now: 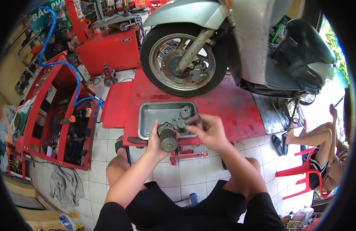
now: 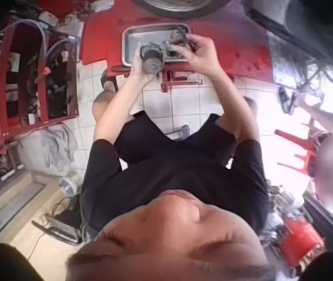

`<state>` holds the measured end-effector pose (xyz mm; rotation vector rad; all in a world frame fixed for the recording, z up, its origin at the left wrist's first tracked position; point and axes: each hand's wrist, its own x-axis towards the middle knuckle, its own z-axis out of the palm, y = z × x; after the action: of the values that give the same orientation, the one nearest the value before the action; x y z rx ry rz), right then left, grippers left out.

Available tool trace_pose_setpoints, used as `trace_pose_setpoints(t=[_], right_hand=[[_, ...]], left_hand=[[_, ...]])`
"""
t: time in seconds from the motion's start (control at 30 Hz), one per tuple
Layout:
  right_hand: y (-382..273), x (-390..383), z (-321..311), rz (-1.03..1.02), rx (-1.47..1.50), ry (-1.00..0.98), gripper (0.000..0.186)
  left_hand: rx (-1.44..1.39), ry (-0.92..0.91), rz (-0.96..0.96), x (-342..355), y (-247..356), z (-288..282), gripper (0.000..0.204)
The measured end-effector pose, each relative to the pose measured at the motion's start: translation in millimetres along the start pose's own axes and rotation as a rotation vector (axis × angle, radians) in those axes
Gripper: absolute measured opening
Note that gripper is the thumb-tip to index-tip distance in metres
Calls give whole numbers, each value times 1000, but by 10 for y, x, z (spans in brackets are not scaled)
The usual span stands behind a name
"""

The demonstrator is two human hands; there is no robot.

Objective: The person is sitting on a low stool in a workshop, using a screwdriver to disassemble a cylindrical metal motorcycle part held in their left hand. They carefully remove small internal components and place them into a metal tray on a red workbench. The person repeatedly rotates the part to access different areas while working.

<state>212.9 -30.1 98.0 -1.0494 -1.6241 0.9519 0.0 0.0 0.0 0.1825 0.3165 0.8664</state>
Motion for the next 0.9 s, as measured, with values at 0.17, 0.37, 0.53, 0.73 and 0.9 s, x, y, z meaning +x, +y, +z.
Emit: trace_pose_setpoints(t=[0.17,0.37,0.53,0.73,0.9], right_hand=[[944,212,114,325,92,-100,20],[1295,368,219,390,219,0,20],[1192,353,305,391,172,-29,18],[1139,352,329,506,263,-69,16],[1127,269,363,498,285,-68,16]], left_hand=[[-90,335,-165,270,21,-278,66],[-278,129,-335,332,113,-297,69],[-427,85,-311,374,17,-361,70],[-342,128,-348,311,-35,-334,72],[-277,176,-334,240,-73,-347,67]])
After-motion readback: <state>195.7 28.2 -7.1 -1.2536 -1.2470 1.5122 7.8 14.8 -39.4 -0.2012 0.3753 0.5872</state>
